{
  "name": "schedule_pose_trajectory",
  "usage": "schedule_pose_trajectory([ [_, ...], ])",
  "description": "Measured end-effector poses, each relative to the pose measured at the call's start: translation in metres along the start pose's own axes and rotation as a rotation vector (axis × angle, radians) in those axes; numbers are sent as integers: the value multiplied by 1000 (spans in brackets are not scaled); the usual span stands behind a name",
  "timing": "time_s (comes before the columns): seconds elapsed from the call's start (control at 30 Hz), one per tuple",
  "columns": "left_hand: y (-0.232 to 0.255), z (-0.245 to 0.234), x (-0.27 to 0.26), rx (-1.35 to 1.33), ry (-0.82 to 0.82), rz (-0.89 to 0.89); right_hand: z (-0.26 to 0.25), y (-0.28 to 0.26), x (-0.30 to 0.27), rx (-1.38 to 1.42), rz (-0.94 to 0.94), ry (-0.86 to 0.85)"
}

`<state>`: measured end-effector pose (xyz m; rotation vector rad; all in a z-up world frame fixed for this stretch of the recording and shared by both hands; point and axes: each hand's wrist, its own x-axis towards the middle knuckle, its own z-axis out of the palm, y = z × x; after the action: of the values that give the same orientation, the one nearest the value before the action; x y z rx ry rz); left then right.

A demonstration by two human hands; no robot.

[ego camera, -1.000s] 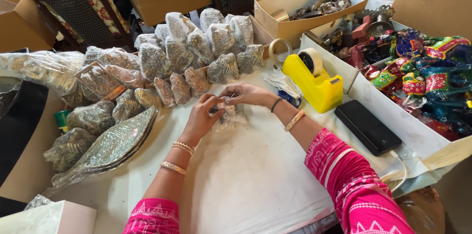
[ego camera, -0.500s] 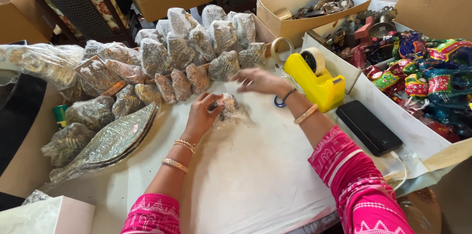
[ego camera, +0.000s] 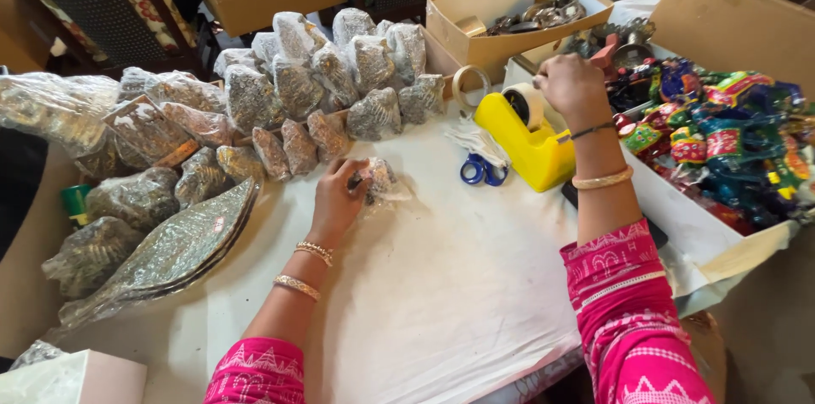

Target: The person wraps small decorative figurines in bubble wrap, secures them with tape, and places them on a table. They then unwrap a blue figurine, wipe it with a cloth, and rewrap it using bubble wrap and scissors.

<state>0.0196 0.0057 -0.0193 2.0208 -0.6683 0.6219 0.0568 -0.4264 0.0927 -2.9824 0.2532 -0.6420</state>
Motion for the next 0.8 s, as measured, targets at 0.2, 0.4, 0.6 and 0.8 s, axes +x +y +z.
schedule_pose_trajectory([
  [0.2, 5, 6, -2, -19, -12, 16, 1, 28, -11, -153, 64, -169],
  [0.4, 9, 3, -1, -27, -22, 42, 27, 58, -18, -113, 104, -325],
  [0.6, 17, 0, -1, 8, -50, 55, 21, 66, -33, 165, 41, -281],
  [0.8, 20, -1, -1, 72, -51, 92, 37, 80, -38, 496, 110, -261],
])
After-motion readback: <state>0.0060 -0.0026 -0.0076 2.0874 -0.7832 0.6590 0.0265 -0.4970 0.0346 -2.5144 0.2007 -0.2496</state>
